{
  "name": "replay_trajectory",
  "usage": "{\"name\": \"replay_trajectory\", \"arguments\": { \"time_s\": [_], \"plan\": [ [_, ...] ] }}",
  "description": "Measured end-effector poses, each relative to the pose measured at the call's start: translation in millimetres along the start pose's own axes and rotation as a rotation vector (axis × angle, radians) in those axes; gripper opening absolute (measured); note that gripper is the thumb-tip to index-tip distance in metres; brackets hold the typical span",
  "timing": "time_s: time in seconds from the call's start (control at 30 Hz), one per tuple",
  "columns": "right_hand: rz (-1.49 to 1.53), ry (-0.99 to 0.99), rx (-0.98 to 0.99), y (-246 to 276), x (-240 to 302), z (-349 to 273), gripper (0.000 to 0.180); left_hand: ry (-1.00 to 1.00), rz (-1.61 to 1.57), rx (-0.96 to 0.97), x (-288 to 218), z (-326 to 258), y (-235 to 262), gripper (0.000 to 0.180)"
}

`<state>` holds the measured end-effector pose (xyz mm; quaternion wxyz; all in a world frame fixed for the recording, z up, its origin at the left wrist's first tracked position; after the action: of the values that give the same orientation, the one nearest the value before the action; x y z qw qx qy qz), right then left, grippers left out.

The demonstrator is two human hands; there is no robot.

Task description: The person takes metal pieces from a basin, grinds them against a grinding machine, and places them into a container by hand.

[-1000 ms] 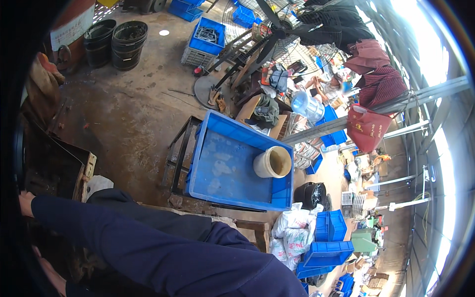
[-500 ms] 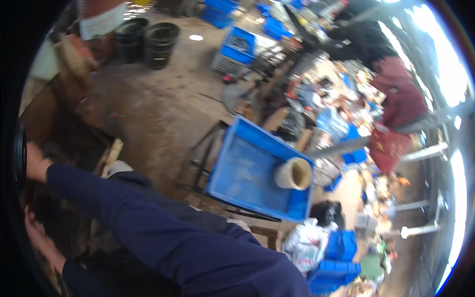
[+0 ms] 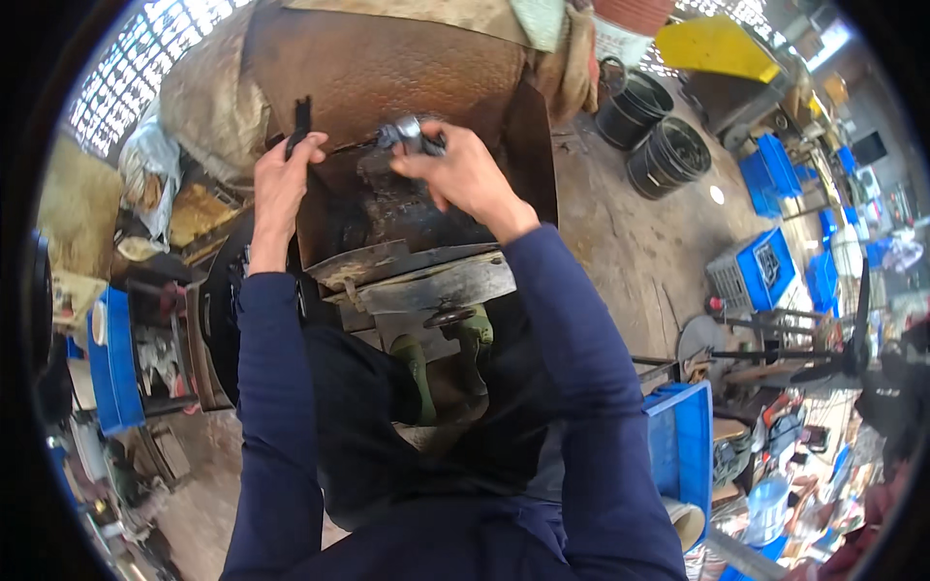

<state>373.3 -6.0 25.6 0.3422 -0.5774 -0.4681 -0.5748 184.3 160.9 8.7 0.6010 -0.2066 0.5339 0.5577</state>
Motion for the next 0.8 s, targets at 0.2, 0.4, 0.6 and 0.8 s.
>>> {"name": "replay_trajectory", "arguments": {
  "time_s": [0.2, 0.4, 0.6, 0.8],
  "plan": [
    [-0.318, 0.192, 0.081, -17.5, -45.4, -60.0, 0.029, -0.143, 0.050, 0.106, 8.2, 0.3, -33.6, 0.027],
    [-0.681, 0.274, 0.130, -43.0, -59.9, -104.0, 0.037, -0.273, 0.311, 0.345, 12.9, -16.0, -72.8, 0.028],
    [-0.739, 0.255, 0.201, -35.6, -67.0, -100.1, 0.039, -0.136, 0.471, 0.622, 49.8, -32.8, -101.4, 0.029],
    [-0.132, -0.118, 0.131, 2.9, -47.2, -61.6, 0.025, -0.373, 0.410, 0.428, 63.4, -29.2, -94.0, 0.031]
  ]
}}
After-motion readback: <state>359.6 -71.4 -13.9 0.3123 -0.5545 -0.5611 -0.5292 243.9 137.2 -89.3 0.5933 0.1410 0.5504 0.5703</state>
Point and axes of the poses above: each hand's wrist, its own z-axis towards the middle knuckle, its own y-axis out of the back of the hand, x = y × z, the point moved 10 cm from there along z, towards the middle knuckle, and after that the axes turned 11 degrees about -y, right-handed, at the moved point
